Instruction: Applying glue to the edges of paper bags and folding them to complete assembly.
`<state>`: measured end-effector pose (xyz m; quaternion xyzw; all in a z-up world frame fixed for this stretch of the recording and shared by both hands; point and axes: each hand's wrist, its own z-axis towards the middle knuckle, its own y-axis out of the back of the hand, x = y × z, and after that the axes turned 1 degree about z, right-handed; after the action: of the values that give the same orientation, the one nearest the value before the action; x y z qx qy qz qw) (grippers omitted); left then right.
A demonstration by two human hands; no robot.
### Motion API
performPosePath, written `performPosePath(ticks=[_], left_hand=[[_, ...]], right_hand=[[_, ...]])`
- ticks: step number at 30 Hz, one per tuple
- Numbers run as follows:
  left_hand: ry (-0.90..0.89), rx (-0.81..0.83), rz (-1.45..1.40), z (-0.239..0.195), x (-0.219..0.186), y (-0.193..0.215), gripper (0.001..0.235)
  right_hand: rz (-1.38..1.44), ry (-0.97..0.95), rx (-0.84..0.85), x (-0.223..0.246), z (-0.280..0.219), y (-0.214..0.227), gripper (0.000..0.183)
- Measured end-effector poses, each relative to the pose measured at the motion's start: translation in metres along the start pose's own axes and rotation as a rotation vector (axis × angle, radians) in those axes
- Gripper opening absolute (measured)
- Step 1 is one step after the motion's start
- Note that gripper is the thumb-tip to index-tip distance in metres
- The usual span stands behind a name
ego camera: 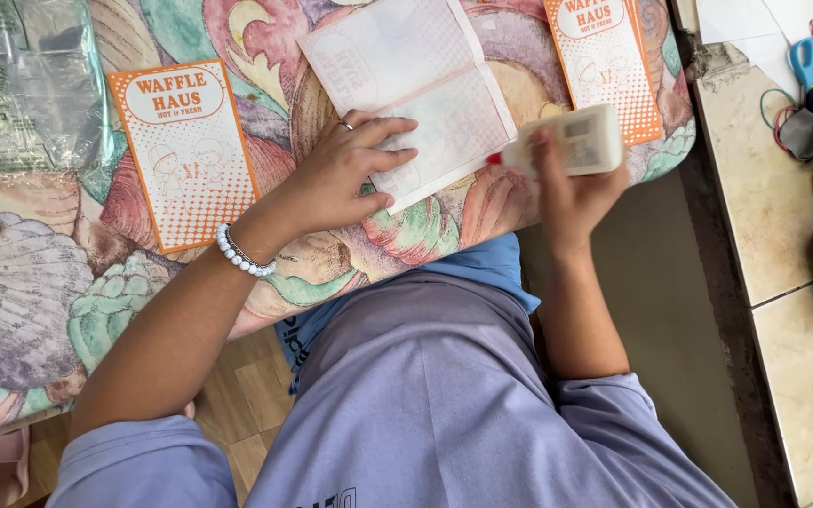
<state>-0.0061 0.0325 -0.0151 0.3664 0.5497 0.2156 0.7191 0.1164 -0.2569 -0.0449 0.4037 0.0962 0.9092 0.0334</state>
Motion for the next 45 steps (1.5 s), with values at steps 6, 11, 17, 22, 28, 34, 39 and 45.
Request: performPosePath(ticks=[6, 11, 17, 22, 28, 34, 39, 45], left_hand=[[0.010, 0.014, -0.007, 0.000, -0.004, 0.004, 0.053], [0.021, 0.017, -0.015, 0.000, -0.007, 0.006, 0.053], [0.030, 0.021, -0.024, 0.001, -0.010, 0.008, 0.051], [0.042, 0.024, -0.037, 0.002, -0.013, 0.009, 0.050], [0.043, 0.024, -0.040, 0.003, -0.017, 0.010, 0.050], [0.072, 0.035, -0.035, 0.003, -0.020, 0.013, 0.049], [0.049, 0.056, 0.020, 0.004, -0.015, 0.010, 0.051], [0.038, 0.094, 0.135, 0.005, -0.021, 0.014, 0.050]], right_hand=[[0.022, -0.050, 0.014, -0.002, -0.007, -0.003, 0.030], [0.042, -0.067, 0.039, 0.005, -0.006, -0.004, 0.032], [-0.002, -0.017, -0.021, -0.025, 0.004, 0.016, 0.029], [0.051, -0.105, 0.015, -0.002, -0.007, 0.000, 0.033], [-0.021, -0.070, -0.035, -0.025, 0.010, 0.018, 0.029], [0.023, -0.110, -0.030, -0.029, 0.003, 0.015, 0.032], [0.045, -0.126, -0.085, -0.040, 0.017, 0.030, 0.026], [0.052, -0.184, -0.087, -0.049, 0.010, 0.024, 0.028]])
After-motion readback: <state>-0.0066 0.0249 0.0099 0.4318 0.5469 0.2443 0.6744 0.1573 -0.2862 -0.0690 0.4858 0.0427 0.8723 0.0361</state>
